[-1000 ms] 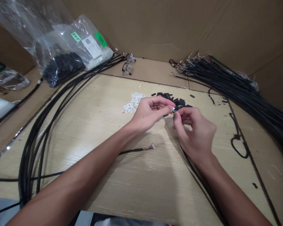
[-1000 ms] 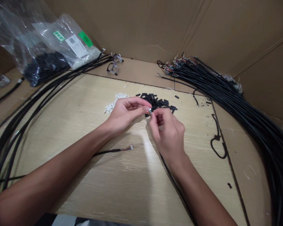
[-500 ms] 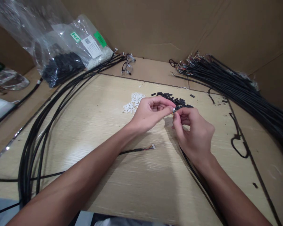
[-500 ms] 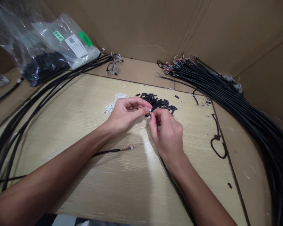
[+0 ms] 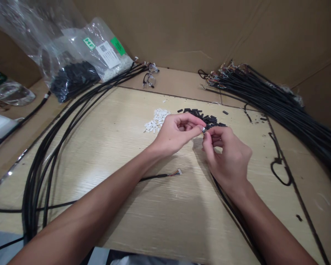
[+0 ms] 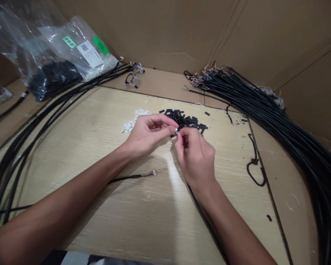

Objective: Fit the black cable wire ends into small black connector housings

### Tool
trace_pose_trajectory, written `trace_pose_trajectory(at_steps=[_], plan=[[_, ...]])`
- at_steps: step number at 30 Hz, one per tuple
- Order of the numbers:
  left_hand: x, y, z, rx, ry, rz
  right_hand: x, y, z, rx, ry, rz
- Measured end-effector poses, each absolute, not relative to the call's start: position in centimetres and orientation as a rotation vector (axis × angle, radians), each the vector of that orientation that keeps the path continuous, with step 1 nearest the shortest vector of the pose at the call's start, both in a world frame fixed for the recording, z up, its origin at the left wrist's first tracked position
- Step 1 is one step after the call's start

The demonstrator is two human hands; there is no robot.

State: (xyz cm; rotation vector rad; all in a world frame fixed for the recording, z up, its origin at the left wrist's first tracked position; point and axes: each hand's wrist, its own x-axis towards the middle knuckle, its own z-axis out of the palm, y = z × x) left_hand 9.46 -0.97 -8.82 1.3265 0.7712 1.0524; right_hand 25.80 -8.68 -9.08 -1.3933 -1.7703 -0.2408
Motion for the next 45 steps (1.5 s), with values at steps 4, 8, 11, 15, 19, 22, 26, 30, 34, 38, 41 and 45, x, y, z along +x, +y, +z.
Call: trace_pose_trajectory(at_steps=[4, 8, 11, 15, 19, 22, 26, 30, 34, 38, 41, 45], plan=[[9.5, -1.0, -8.9, 1.323, 0.781, 1.049, 25.8, -8.7, -9.1, -1.399, -1.783, -0.237], [9.5, -1.0, -9.0, 1.320, 0.791, 1.049, 25.9, -8.6, -9.1, -1.412, -1.804, -0.242], [9.5, -0.9, -9.1, 1.314, 0.786, 1.048, 25.9, -8.6, -9.1, -1.427, -1.809, -0.216], [9.6, -1.0, -9.1, 1.318, 0.800, 1.037, 25.9, -8.6, -9.1, -1.433, -1.812, -0.223], [9.7, -1.1, -9.0, 1.318, 0.811, 1.032, 25.9, -8.6, -9.3, -1.418, -1.821, -0.250], [9.8, -1.2, -8.9, 1.312, 0.812, 1.036, 25.8, -8.6, -9.3, -1.417, -1.820, -0.261], [9.9, -1.3, -8.9, 1.298, 0.810, 1.045, 25.6, -8.7, -9.3, -1.446, -1.814, -0.279], [9.9, -1.4, -8.9, 1.300, 0.810, 1.062, 25.6, -8.7, -9.3, -1.437, -1.848, -0.324], [9.8, -1.2, -9.0, 1.306, 0.789, 1.077, 25.6, -8.8, -9.1, -1.368, -1.846, -0.293], [9.6, -1.1, -8.8, 1.284, 0.767, 1.060, 25.3, -9.0, -8.8, -1.364, -1.672, -0.017], [9.6, -1.1, -8.6, 1.243, 0.739, 1.067, 25.1, -9.0, -8.6, -1.379, -1.474, 0.288], [9.6, -1.0, -8.6, 1.200, 0.672, 1.078, 25.1, -8.7, -8.3, -1.296, -1.298, 0.607]])
